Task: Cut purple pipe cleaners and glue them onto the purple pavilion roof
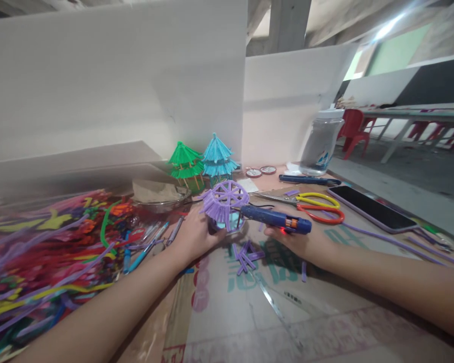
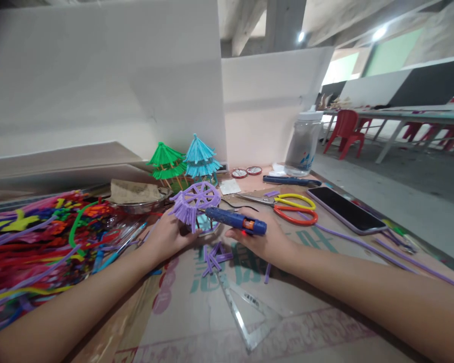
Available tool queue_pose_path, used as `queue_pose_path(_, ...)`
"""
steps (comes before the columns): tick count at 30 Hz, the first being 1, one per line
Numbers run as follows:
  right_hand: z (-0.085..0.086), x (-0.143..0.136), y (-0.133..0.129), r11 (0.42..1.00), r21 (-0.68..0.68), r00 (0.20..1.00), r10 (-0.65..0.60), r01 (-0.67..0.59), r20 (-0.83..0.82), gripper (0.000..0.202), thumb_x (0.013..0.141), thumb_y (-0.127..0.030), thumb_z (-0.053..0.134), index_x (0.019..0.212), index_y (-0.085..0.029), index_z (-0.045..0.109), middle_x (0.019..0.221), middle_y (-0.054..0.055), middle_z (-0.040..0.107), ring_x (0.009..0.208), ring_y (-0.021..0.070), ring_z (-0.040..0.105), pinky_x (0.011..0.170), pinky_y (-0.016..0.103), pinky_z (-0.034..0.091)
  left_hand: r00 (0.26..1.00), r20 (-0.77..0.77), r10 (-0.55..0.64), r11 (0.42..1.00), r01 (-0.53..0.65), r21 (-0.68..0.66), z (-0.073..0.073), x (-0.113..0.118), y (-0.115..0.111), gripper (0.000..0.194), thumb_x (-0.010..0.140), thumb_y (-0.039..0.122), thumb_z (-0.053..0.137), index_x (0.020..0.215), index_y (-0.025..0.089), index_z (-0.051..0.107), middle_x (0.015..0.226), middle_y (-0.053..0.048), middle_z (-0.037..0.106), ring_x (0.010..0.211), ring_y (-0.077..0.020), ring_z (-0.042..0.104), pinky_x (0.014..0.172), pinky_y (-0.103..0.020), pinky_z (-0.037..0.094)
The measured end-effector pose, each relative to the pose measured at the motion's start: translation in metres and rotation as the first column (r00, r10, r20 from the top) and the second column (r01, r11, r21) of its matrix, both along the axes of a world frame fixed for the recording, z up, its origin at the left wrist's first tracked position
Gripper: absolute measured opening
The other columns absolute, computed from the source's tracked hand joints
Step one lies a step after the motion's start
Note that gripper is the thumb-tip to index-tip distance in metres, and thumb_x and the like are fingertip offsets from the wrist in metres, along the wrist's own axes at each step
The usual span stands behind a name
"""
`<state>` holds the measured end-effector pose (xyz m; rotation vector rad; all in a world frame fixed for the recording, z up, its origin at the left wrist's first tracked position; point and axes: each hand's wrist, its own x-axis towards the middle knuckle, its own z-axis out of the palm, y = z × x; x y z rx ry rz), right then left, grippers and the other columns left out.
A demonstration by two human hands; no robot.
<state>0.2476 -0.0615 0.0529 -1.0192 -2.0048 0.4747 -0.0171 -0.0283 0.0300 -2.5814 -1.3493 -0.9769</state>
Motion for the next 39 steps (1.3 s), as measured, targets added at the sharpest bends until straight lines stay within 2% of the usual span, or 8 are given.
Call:
queue_pose_path(7, 0.002, 0.004, 0.002, 0.996, -0.079, 0.995, 0.024, -0.032, -0.101, 0.030, 0.084, -0.050, 0.068, 0.078, -0.022, 0.059, 0.072, 0.002, 0.062, 0.066, 0.0177, 0.059, 0.061, 0.032, 0.048, 0.998, -0.051, -0.020, 0.999, 0.021, 0.025, -0.002, -0.002, 0.006, 0.051, 0.079, 0.035, 0.069, 0.127, 0.018, 0.061, 0.132, -0.014, 0.063, 0.127, -0.0350, 0.055, 0.111, -0.050, 0.043)
queue_pose_path(15, 0.046, 0.023, 0.017, 0.990, -0.139, 0.950, -0.011, -0.034, -0.312, 0.027, 0.090, -0.046, 0.058, 0.089, -0.019, 0.065, 0.087, 0.007, 0.072, 0.075, 0.0180, 0.065, 0.073, 0.034, 0.054, 0.999, -0.033, -0.011, 0.999, 0.009, -0.036, -0.010, -0.007, 0.011, 0.053, 0.085, 0.039, 0.065, 0.133, 0.020, 0.055, 0.133, -0.012, 0.063, 0.129, -0.0329, 0.055, 0.108, -0.046, 0.047)
queue_pose_path(21, 0.060, 0.038, 0.042, 0.976, -0.212, 0.938, -0.111, 0.041, -0.328, 0.037, 0.077, -0.044, 0.075, 0.104, -0.020, 0.069, 0.106, 0.010, 0.075, 0.095, 0.0237, 0.070, 0.086, 0.038, 0.054, 0.999, -0.034, -0.006, 0.997, 0.004, -0.075, -0.009, -0.007, 0.011, 0.049, 0.087, 0.039, 0.064, 0.131, 0.021, 0.057, 0.129, -0.011, 0.065, 0.125, -0.0320, 0.058, 0.107, -0.045, 0.047)
queue_pose_path(26, 0.050, 0.050, 0.065, 0.948, -0.304, 0.948, -0.173, 0.087, -0.268, 0.041, 0.074, -0.047, 0.077, 0.102, -0.018, 0.072, 0.107, 0.012, 0.076, 0.100, 0.0276, 0.070, 0.087, 0.040, 0.055, 1.000, -0.025, 0.000, 0.999, -0.001, -0.035, -0.010, -0.007, 0.011, 0.045, 0.086, 0.039, 0.064, 0.126, 0.021, 0.058, 0.134, -0.010, 0.063, 0.128, -0.0315, 0.056, 0.108, -0.043, 0.046)
queue_pose_path(31, 0.035, 0.067, 0.088, 0.950, -0.307, 0.992, -0.091, 0.061, -0.086, 0.039, 0.074, -0.042, 0.078, 0.105, -0.020, 0.073, 0.105, 0.008, 0.077, 0.100, 0.0265, 0.069, 0.095, 0.044, 0.052, 0.999, -0.043, 0.031, 0.998, -0.033, -0.049, -0.012, -0.009, 0.012, 0.047, 0.084, 0.041, 0.066, 0.125, 0.019, 0.059, 0.128, -0.012, 0.066, 0.123, -0.0330, 0.059, 0.105, -0.044, 0.048)
queue_pose_path(35, 0.037, 0.068, 0.112, 0.962, -0.257, 0.992, -0.067, 0.092, 0.103, 0.038, 0.075, -0.039, 0.077, 0.107, -0.018, 0.073, 0.100, 0.007, 0.077, 0.093, 0.0262, 0.069, 0.092, 0.046, 0.052, 0.997, -0.059, 0.050, 0.994, -0.056, -0.097, -0.015, -0.011, 0.017, 0.042, 0.086, 0.040, 0.063, 0.122, 0.020, 0.061, 0.114, -0.010, 0.072, 0.109, -0.0311, 0.066, 0.100, -0.043, 0.051)
queue_pose_path(37, 0.039, 0.062, 0.129, 0.972, -0.229, 0.991, -0.014, 0.045, 0.133, 0.038, 0.079, -0.036, 0.073, 0.113, -0.019, 0.072, 0.104, 0.006, 0.076, 0.095, 0.0241, 0.068, 0.093, 0.044, 0.051, 0.999, -0.038, 0.024, 0.997, -0.027, -0.070, -0.015, -0.010, 0.016, 0.047, 0.085, 0.039, 0.064, 0.128, 0.020, 0.058, 0.117, -0.009, 0.071, 0.112, -0.0309, 0.065, 0.104, -0.044, 0.049)
queue_pose_path(39, 0.038, 0.053, 0.148, 0.979, -0.181, 0.986, -0.065, 0.092, 0.152, 0.033, 0.079, -0.032, 0.073, 0.110, -0.019, 0.073, 0.103, 0.006, 0.077, 0.094, 0.0229, 0.067, 0.092, 0.041, 0.051, 1.000, -0.009, 0.001, 0.999, -0.001, -0.040, -0.014, -0.010, 0.014, 0.051, 0.084, 0.037, 0.066, 0.132, 0.021, 0.056, 0.125, -0.009, 0.068, 0.118, -0.0310, 0.062, 0.107, -0.044, 0.047)
